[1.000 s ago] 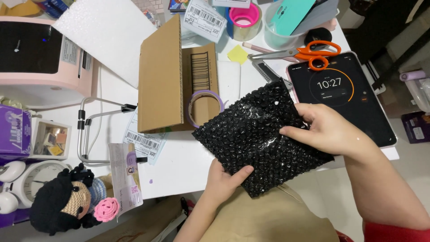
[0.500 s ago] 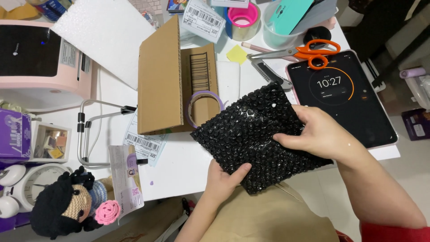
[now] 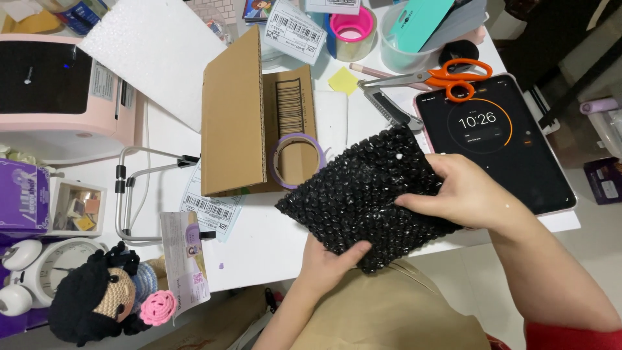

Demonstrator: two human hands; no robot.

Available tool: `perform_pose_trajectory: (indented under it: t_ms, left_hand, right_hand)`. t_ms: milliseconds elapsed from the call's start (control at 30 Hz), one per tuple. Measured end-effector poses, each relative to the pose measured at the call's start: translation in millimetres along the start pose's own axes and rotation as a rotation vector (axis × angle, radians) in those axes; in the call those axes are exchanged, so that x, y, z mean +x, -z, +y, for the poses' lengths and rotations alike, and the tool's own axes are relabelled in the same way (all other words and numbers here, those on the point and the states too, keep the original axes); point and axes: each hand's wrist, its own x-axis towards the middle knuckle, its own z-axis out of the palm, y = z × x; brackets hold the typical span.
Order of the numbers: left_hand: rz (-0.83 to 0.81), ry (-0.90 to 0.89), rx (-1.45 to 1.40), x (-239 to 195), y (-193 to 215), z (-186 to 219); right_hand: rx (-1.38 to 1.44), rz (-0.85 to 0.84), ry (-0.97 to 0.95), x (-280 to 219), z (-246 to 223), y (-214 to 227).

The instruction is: The person folds a black bubble wrap sheet around an unseen item, seals it with purple tape, and places it into a cardboard box. They then close the box flaps and apply clear packing tape to seal the box.

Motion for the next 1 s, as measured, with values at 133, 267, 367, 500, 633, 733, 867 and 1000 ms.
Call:
perform_pose_trajectory:
  t_ms: [133, 267, 367, 500, 633, 733, 867, 1000]
  left_hand:
    - [-0.158, -0.113, -0.358, -2, 18, -35]
    - [-0.358, -0.133, -0.669, 13, 45, -10]
    - [-0.342, 0.046, -0.208, 28, 46, 59]
    - [-0.268, 0.122, 0.022, 42, 30, 79]
    - [-0.219, 0.191, -0.029, 38, 24, 55]
    - [-0.201, 0.235, -0.067, 34, 23, 52]
    - [-0.203, 0.172, -0.056, 35, 21, 51]
    - [-0.208, 0.187, -0.077, 33, 19, 59]
  right_hand:
    - [0.115, -0.051, 0.201, -6, 8, 18]
    - [-0.255, -0.208, 0.207, -7, 7, 30]
    - [-0.459, -0.333, 0.250, -1, -5, 18]
    - [-0.480, -0.404, 0.101, -2, -35, 6]
    - [-0.464, -0.394, 0.064, 2, -36, 6]
    - [-0.446, -0.415, 0.043, 3, -34, 4]
    - [-0.427, -0.408, 0.056, 5, -28, 2]
    - [-0.475, -0.403, 0.093, 4, -33, 2]
